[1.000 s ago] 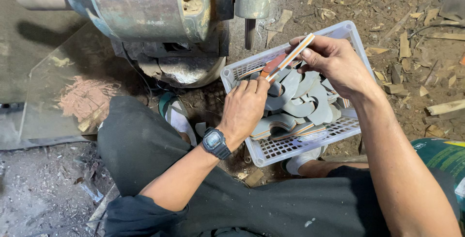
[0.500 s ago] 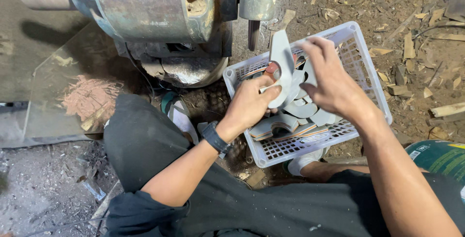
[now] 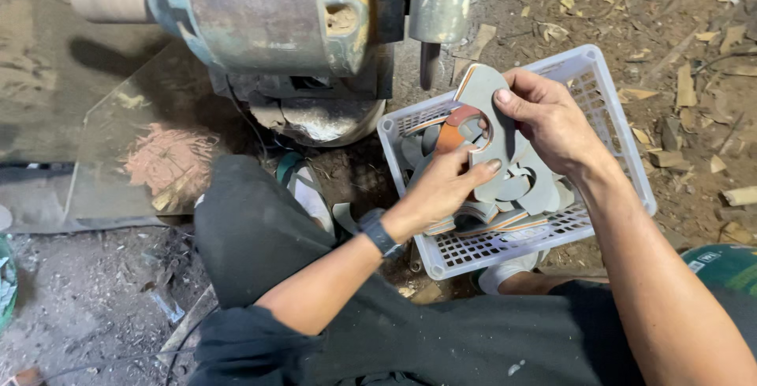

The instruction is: The person sits on the ground and uses a bench grinder to smooth the edges of small, curved wooden pieces. They pick up each piece from a white plastic basket, press it against the spinning wheel, and then place it back into the basket.

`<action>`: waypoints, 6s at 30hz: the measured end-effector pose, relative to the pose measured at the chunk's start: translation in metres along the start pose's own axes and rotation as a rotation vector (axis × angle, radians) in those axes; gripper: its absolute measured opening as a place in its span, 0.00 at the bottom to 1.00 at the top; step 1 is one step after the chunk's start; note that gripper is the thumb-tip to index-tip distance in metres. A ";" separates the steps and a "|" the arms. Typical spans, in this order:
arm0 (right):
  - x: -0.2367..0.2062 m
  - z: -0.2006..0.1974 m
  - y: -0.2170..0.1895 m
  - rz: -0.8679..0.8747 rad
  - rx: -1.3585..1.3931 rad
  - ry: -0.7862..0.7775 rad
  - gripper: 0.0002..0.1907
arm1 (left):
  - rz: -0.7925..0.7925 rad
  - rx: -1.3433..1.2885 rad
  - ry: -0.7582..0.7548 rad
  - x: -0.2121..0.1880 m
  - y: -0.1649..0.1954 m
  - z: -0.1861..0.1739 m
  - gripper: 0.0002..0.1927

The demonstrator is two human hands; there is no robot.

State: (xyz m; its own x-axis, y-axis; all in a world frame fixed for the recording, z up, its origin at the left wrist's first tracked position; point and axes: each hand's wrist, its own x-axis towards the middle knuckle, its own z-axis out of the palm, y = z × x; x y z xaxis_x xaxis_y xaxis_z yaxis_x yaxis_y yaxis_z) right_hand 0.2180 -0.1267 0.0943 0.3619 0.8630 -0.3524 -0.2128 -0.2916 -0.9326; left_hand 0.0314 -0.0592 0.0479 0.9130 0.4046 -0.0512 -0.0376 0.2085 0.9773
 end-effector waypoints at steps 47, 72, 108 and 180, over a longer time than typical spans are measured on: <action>0.070 0.022 -0.020 -0.051 -0.154 -0.006 0.08 | -0.174 -0.442 0.185 0.053 -0.028 0.014 0.16; 0.037 0.007 -0.019 -0.040 -0.135 -0.083 0.10 | -0.147 0.538 0.382 0.024 -0.008 0.008 0.17; 0.074 0.015 -0.052 0.024 -0.778 0.039 0.13 | -0.009 -1.253 0.186 0.133 -0.120 0.094 0.05; 0.059 0.032 0.008 -0.201 -0.113 0.203 0.14 | -0.297 -0.452 -0.115 0.017 0.013 -0.029 0.17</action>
State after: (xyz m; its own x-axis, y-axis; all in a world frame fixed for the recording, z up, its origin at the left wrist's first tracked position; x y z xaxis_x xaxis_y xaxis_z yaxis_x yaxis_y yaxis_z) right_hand 0.2084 -0.0643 0.0689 0.5625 0.8117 -0.1574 -0.0199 -0.1771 -0.9840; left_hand 0.0348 -0.0235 0.0534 0.9485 0.1757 -0.2636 0.0808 0.6703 0.7377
